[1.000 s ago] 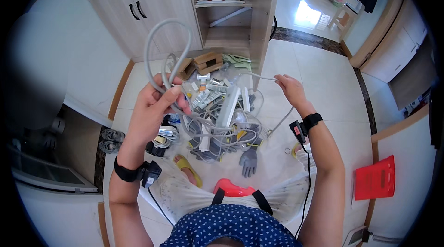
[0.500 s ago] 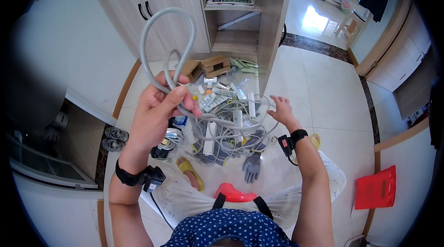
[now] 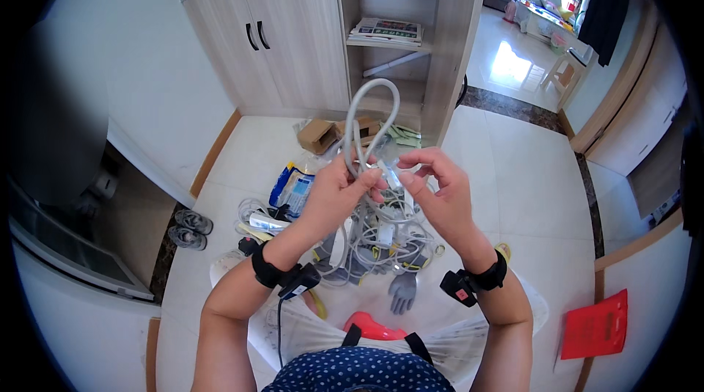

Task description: The person sorts through a pile of cables and power strips, picking up individual strips to untangle their cords.

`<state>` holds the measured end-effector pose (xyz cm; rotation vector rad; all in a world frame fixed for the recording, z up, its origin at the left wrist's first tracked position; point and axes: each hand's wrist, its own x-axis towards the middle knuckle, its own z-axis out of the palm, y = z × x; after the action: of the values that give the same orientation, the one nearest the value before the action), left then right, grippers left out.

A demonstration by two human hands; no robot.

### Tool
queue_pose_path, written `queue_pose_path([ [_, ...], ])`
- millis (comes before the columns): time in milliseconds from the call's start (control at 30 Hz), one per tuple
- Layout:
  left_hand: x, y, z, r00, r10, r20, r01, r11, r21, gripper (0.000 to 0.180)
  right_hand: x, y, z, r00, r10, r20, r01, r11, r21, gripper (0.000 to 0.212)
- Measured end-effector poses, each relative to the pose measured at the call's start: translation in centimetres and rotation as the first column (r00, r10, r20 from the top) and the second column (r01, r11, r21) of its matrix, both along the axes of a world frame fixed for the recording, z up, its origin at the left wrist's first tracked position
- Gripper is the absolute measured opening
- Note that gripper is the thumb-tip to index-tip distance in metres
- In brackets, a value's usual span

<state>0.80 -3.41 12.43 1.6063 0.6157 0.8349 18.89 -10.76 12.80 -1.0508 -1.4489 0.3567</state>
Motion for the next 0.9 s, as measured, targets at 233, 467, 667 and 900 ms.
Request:
queue_pose_path([
  [233, 2.2, -1.2, -1.0, 0.983, 0.118, -0.143, -0.068, 0.946, 0.316, 0.041, -1.7, 0.3, 3.1, 0.991, -0.115, 0.068, 0.119, 0.991, -0.062, 0.021],
  [467, 1.9, -1.1, -0.7, 0.965, -0.215, -0.149, 0.232, 0.966, 0.111, 0.062, 0.5, 1.1, 5.1, 0.987, 0.117, -0.112, -0.14, 0.966, -0.217, 0.021],
  [667, 1.3, 0.4, -1.8, 0.936, -0.299, 0.183, 0.334, 0.92, -0.205, 0.054, 1.8, 0.3, 7.4, 0.9, 0.268, -0.343, -0.375, 0.878, -0.298, 0.025],
  [900, 2.2, 1.8, -1.7, 0.988, 0.152, 0.019, -0.138, 0.826, 0.546, 0.054, 3.4, -1.5, 8.8, 0.881, 0.375, -0.288, -0.454, 0.843, -0.289, 0.026],
])
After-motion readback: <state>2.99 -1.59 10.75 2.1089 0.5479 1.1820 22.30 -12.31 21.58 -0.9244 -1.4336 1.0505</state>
